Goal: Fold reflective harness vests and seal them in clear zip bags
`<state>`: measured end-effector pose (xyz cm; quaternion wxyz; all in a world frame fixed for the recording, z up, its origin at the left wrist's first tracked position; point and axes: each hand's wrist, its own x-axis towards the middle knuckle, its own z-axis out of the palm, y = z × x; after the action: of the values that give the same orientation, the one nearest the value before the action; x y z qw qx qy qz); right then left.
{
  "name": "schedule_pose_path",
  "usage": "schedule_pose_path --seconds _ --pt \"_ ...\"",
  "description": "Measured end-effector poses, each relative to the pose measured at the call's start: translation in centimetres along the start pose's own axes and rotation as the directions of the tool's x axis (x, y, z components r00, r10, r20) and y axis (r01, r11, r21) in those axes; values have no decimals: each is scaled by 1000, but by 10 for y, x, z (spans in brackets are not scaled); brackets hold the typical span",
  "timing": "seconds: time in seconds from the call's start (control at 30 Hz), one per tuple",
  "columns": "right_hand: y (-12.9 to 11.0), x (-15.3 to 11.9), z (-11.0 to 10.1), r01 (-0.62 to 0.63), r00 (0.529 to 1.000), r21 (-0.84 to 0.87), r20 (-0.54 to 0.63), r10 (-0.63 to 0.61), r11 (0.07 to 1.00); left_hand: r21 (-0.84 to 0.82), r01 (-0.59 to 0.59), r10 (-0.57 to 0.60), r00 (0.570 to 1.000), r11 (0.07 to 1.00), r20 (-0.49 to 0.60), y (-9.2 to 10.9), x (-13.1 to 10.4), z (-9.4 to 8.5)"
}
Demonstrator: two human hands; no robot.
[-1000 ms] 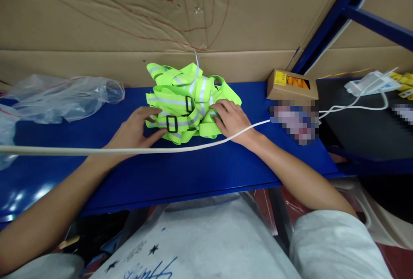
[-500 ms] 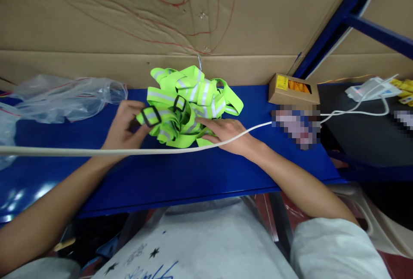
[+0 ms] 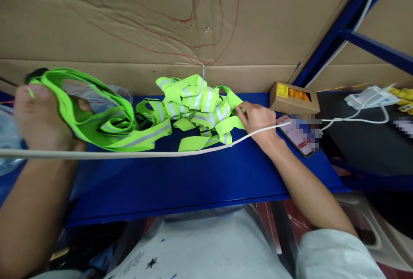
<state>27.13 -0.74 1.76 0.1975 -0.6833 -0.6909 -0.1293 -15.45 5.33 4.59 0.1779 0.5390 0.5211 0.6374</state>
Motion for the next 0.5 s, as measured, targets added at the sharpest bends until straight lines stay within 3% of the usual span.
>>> schedule_pose_path --seconds 0.07,0.17,0.23,0.3,0.37,0.43,0.5 --pt "-1 0 3 88 996 36 -35 -87 995 86 10 -20 992 996 121 -1 -8 0" --pt "-11 -7 6 262 963 145 -99 -250 954 195 -188 122 943 963 309 -6 -20 5" --pt "-21 -14 6 357 934 229 -100 -343 906 223 -373 247 862 900 443 -10 -27 9" --pt "-29 -22 6 414 905 279 -25 -425 866 239 -504 300 765 830 570 -12 -35 13" --pt "-33 -28 8 424 879 284 100 -467 860 306 -595 241 664 743 708 -13 -44 16" --pt "-30 -30 14 414 859 264 204 -470 871 363 -646 98 563 672 820 -14 -52 16" --pt "-26 -29 21 390 858 248 253 -448 887 377 -684 14 493 625 870 -14 -58 17"
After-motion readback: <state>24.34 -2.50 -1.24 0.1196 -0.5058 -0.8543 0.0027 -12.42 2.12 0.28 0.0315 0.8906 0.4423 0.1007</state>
